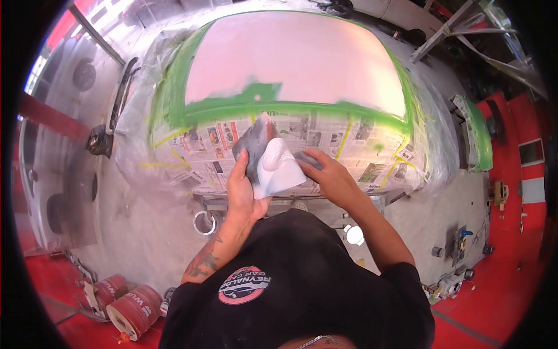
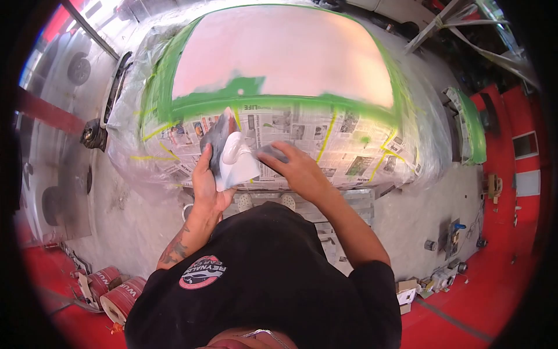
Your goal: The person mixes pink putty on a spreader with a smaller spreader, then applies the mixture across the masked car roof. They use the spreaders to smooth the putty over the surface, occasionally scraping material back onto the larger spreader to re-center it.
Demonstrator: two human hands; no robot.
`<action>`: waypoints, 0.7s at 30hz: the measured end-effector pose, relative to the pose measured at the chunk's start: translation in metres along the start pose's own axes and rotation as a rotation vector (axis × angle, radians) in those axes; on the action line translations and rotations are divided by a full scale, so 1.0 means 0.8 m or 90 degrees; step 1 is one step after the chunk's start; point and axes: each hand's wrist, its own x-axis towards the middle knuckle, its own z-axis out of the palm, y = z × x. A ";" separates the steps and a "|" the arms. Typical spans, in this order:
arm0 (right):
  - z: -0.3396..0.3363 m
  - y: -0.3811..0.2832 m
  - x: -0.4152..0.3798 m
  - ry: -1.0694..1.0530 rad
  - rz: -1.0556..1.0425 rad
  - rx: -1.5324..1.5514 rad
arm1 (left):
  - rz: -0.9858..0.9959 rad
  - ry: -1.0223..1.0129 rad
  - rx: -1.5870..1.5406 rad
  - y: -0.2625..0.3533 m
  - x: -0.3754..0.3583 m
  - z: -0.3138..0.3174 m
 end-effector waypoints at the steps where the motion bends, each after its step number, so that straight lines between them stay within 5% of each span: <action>1: -0.002 0.005 0.000 -0.137 0.078 -0.141 | 0.035 -0.013 0.032 0.004 0.001 -0.002; 2: -0.002 0.003 0.000 -0.142 0.073 -0.141 | 0.039 -0.009 0.028 0.003 0.002 -0.002; 4: -0.018 -0.025 0.016 0.165 0.125 -0.023 | 0.173 -0.012 0.088 -0.006 0.008 0.002; 7: -0.027 -0.065 0.037 0.191 -0.026 -0.113 | 0.226 -0.021 0.161 -0.016 0.006 -0.013; 9: -0.021 -0.082 0.034 0.127 -0.044 -0.110 | 0.184 -0.001 0.403 -0.019 0.011 -0.036; 10: -0.022 -0.082 0.031 0.085 -0.042 -0.112 | 0.310 -0.016 0.335 -0.031 0.021 -0.033; 21: -0.034 -0.070 0.043 0.113 -0.028 -0.164 | 0.282 -0.010 0.400 -0.043 0.027 -0.035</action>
